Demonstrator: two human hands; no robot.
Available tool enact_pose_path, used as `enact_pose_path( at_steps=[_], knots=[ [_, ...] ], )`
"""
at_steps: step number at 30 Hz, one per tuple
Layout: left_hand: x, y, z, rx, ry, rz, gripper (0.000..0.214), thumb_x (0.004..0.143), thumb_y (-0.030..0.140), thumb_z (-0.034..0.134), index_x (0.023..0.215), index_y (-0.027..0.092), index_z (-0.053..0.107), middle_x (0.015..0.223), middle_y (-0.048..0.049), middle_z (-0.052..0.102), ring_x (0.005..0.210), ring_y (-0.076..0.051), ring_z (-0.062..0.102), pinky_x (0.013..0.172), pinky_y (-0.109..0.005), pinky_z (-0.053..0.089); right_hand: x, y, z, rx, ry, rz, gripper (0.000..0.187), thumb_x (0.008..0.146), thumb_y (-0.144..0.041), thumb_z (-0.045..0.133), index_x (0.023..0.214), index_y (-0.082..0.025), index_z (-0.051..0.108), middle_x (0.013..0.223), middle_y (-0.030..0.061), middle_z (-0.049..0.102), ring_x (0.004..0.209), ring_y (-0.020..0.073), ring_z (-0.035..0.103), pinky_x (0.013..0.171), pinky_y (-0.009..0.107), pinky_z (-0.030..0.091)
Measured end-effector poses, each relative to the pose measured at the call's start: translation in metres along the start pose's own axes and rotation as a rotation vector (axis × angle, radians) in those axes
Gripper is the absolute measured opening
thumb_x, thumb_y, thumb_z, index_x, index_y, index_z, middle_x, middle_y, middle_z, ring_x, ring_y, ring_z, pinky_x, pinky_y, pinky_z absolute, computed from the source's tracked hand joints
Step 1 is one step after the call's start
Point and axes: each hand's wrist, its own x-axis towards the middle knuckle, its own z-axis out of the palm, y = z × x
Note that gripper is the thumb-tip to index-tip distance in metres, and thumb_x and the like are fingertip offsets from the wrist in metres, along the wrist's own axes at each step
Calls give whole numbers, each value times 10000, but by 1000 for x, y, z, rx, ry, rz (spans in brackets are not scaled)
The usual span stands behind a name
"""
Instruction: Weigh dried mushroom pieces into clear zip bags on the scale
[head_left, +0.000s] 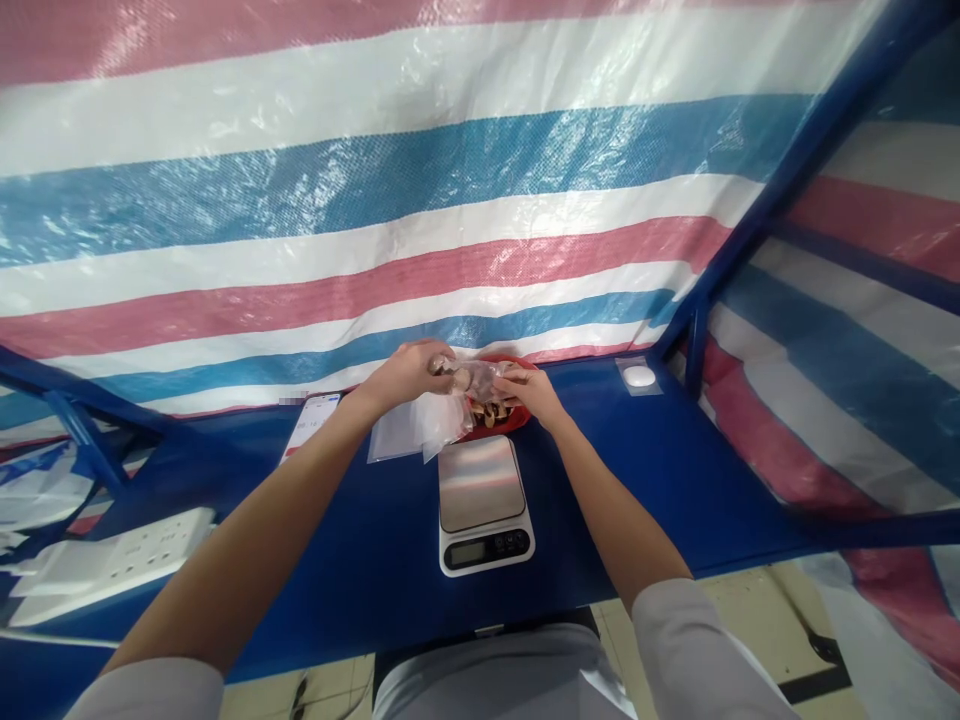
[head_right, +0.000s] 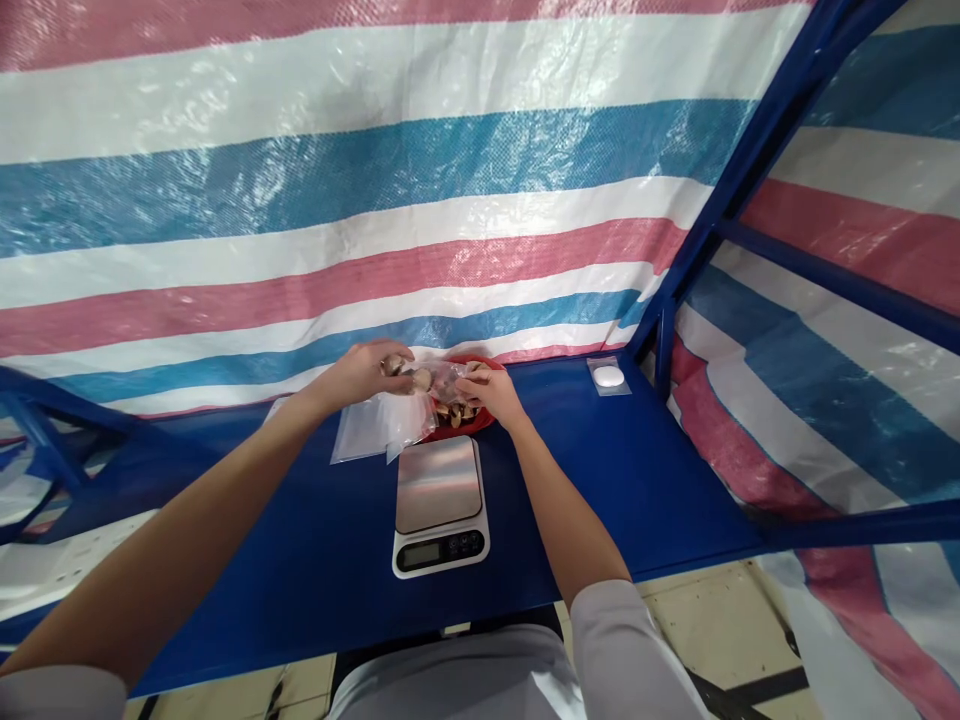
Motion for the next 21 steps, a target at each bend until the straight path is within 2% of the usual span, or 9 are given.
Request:
enact_pose_path(
  at_steps=[3,7,10,12,14,17,21],
  knots=[
    [0,1,-1,73,-2,41,288,806,402,626,1024,230,700,1070,-69,660,917,-245,626,791,-314,451,1,-1,-2,10,52,32,365,719,-489,776,898,-170,768,836,55,765,781,213,737,687,305,613],
    [5,9,-6,128,-67,91,277,825,367,624,1054,231,702,1107,-80,644,899,-236,636,817,-309,460,2,-8,-4,32,147,44,451,761,-501,744,1076,-178,730,945,73,778,792,203,744,646,282,605],
    [10,14,-8,161,-118,137,292,832,359,622,1085,236,698,1114,-80,645,946,-245,636,839,-310,468,6,-8,-1,-6,114,49,392,778,-472,732,1048,-188,732,913,63,778,772,206,743,631,288,612],
    [11,16,-6,147,-106,144,344,834,358,617,1153,244,678,1163,-82,647,1007,-258,632,865,-323,475,8,-4,1,-23,79,38,329,788,-448,726,984,-185,746,860,57,773,806,217,746,649,290,620],
    [11,13,-3,81,-66,113,432,827,370,632,1242,254,640,1199,-82,655,1028,-261,634,886,-339,485,11,3,2,-8,74,26,301,786,-429,734,954,-180,754,851,56,771,833,223,748,674,299,631],
    [9,6,5,-81,0,20,596,794,406,682,1356,245,568,1123,-78,695,966,-252,658,882,-368,514,11,12,2,38,94,10,329,762,-418,767,981,-172,756,898,65,773,839,228,751,693,324,645],
    [4,-5,22,-356,128,-72,816,718,532,759,1431,223,509,1139,-89,715,993,-272,681,905,-429,548,11,17,3,64,121,-6,338,752,-427,773,967,-166,762,894,77,771,853,241,753,685,337,652]
  ],
)
